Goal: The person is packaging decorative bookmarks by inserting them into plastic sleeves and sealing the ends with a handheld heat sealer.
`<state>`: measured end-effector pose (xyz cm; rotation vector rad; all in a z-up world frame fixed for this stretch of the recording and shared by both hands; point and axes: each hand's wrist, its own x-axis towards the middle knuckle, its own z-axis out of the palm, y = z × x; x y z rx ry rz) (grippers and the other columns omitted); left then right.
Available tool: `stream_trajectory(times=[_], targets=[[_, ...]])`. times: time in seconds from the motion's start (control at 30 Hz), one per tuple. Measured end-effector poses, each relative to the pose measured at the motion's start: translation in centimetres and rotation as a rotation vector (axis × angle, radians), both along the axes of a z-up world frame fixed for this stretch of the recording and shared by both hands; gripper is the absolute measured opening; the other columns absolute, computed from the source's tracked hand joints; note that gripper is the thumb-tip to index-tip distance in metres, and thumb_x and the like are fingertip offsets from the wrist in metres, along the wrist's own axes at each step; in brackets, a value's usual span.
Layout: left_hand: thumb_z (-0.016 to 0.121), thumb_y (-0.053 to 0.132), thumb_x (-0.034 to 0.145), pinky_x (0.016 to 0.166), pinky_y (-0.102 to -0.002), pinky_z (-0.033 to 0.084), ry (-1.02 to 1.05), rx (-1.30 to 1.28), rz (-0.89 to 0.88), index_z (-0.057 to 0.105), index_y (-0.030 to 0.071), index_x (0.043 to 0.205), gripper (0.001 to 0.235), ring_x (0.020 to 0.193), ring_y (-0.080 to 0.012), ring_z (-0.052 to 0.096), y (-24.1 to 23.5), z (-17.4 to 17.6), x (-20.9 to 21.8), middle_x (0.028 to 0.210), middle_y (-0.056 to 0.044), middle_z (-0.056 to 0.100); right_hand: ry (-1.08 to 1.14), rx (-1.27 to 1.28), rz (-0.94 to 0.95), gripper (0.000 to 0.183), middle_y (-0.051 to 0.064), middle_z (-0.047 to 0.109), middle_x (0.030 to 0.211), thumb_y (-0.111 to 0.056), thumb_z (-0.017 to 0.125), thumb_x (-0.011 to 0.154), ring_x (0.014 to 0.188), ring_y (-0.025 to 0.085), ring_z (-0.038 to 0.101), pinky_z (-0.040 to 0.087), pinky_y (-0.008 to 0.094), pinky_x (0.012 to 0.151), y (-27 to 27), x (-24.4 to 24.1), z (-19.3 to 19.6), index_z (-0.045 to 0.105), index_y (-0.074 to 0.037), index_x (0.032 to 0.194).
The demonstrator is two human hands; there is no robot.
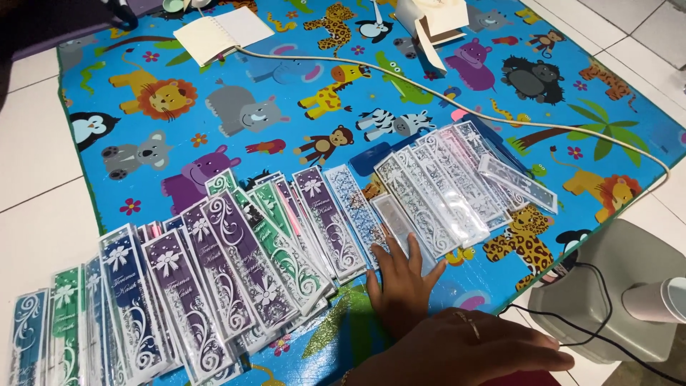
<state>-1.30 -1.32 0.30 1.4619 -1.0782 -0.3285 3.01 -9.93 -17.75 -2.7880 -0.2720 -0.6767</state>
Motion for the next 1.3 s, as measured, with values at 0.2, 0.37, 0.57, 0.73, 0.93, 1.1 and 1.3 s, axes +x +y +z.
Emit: stream_trajectory(times=[0.2, 0.37, 0.57, 0.73, 0.93, 1.1, 1.3], targets=[[0.042, 0.042, 0.118, 0.140, -0.040, 0.048, -0.079, -0.003, 0.005, 0.031, 0.037, 0.161, 0.045, 0.164, -0.0279, 0.057, 0.2, -0.1, -1.3, 0.171, -0.007, 0.052, 0.096, 0.120, 0.023, 0.039, 0.000, 0.061, 0.146, -0.041, 0.056, 0.101, 0.152, 0.032, 0.035, 0.007, 0.088, 0.105, -0.2, 0.8, -0.8, 0.066, -0.024, 0.134], [0.049, 0.042, 0.113, 0.124, -0.046, 0.058, -0.082, -0.068, 0.080, 0.041, 0.027, 0.153, 0.044, 0.147, -0.0336, 0.068, 1.5, 2.4, -1.8, 0.158, -0.014, 0.061, 0.249, 0.265, -0.004, 0.047, 0.001, 0.064, 0.141, -0.028, 0.038, 0.105, 0.154, 0.027, 0.030, -0.003, 0.083, 0.110, 0.4, 1.1, 1.3, 0.051, -0.022, 0.150], [0.066, 0.034, 0.106, 0.144, -0.072, -0.017, -0.097, -0.228, 0.411, 0.052, 0.022, 0.143, 0.042, 0.149, -0.0285, 0.062, 4.1, 3.5, -1.9, 0.147, -0.002, 0.061, 0.168, 1.507, -0.232, 0.065, 0.000, 0.029, 0.173, -0.055, 0.036, 0.097, 0.164, 0.028, -0.015, 0.045, 0.041, 0.114, 5.5, -1.3, 7.2, 0.063, -0.014, 0.140], [0.059, 0.046, 0.109, 0.121, -0.049, 0.051, -0.132, -0.470, 0.736, 0.054, 0.005, 0.138, 0.050, 0.140, -0.0370, 0.060, 4.2, 2.1, -0.6, 0.144, -0.021, 0.059, 0.007, 0.752, -0.055, 0.056, 0.008, 0.051, 0.156, -0.043, 0.028, 0.107, 0.150, 0.023, 0.031, 0.010, 0.059, 0.121, -1.8, -0.2, -2.0, 0.065, -0.014, 0.135], [0.061, 0.040, 0.088, 0.120, -0.054, 0.038, 0.239, -0.635, 1.201, 0.049, 0.012, 0.141, 0.060, 0.149, -0.0314, 0.043, 4.0, 1.9, 1.4, 0.168, -0.014, 0.034, 0.015, 1.574, -0.030, 0.036, 0.025, 0.067, 0.121, -0.015, 0.044, 0.105, 0.110, 0.036, 0.067, 0.062, 0.044, 0.088, -2.5, -0.1, 4.1, 0.058, 0.004, 0.133], [0.057, 0.038, 0.091, 0.120, -0.060, 0.025, 0.384, -0.812, 1.242, 0.033, 0.017, 0.157, 0.073, 0.159, -0.0316, 0.031, 3.9, 0.4, 2.6, 0.173, -0.007, 0.026, 0.119, 1.881, -0.044, 0.037, 0.023, 0.063, 0.104, -0.025, 0.045, 0.107, 0.095, 0.031, 0.065, 0.049, 0.035, 0.079, -5.6, 0.0, 5.6, 0.060, 0.005, 0.123], [0.048, 0.033, 0.107, 0.117, -0.049, 0.038, 0.725, -1.184, 0.732, 0.043, -0.001, 0.153, 0.058, 0.141, -0.0423, 0.050, 3.1, -1.4, 3.0, 0.154, -0.030, 0.050, 0.370, 1.569, -0.216, 0.034, 0.019, 0.064, 0.091, -0.018, 0.036, 0.110, 0.070, 0.023, 0.058, 0.038, 0.030, 0.055, -6.7, -1.1, 6.6, 0.065, -0.001, 0.116]])
